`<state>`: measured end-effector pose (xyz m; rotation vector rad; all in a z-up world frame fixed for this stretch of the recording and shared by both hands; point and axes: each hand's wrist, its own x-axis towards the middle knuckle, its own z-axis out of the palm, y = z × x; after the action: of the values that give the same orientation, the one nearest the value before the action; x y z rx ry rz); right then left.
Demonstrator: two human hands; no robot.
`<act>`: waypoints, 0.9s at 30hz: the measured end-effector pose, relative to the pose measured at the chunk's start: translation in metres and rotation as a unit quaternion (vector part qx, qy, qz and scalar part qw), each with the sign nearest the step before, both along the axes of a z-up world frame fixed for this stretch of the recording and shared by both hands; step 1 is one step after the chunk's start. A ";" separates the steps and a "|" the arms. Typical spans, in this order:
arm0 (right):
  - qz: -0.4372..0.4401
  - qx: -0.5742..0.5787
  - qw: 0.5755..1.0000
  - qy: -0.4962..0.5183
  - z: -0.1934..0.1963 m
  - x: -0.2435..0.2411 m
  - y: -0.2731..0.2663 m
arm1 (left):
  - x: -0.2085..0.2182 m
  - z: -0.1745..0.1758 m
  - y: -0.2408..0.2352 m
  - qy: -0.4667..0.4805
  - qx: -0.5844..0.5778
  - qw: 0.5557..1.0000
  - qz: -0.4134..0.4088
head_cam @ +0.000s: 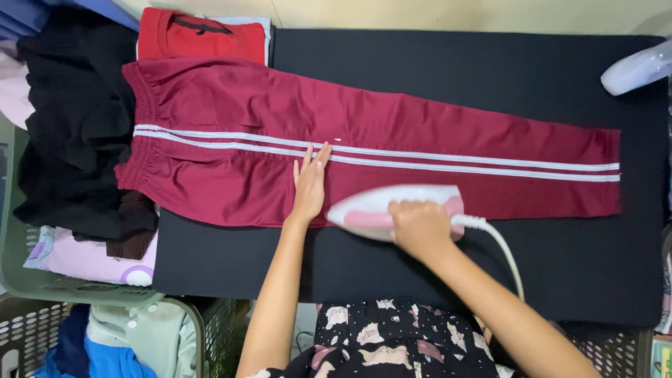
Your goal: Iron a pair of red trousers on a flat surface using a hand iron and water spray.
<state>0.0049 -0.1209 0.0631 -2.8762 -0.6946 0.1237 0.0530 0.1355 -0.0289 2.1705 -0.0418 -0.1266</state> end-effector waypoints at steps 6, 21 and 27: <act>0.014 0.051 0.999 0.000 0.006 -0.016 -0.025 | -0.006 -0.004 -0.007 -0.030 0.001 0.999 0.039; -0.062 -0.067 0.993 -0.075 -0.009 0.160 -0.050 | -0.052 0.019 -0.127 -0.042 0.227 0.973 0.008; -0.108 -0.076 0.981 -0.138 -0.021 0.212 -0.057 | -0.053 0.022 -0.130 -0.043 0.260 0.965 -0.008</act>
<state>0.2170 -0.1781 0.0424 -3.1281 -0.4243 -0.2695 0.0002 0.0059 -0.0069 2.7011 -0.0840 -0.0542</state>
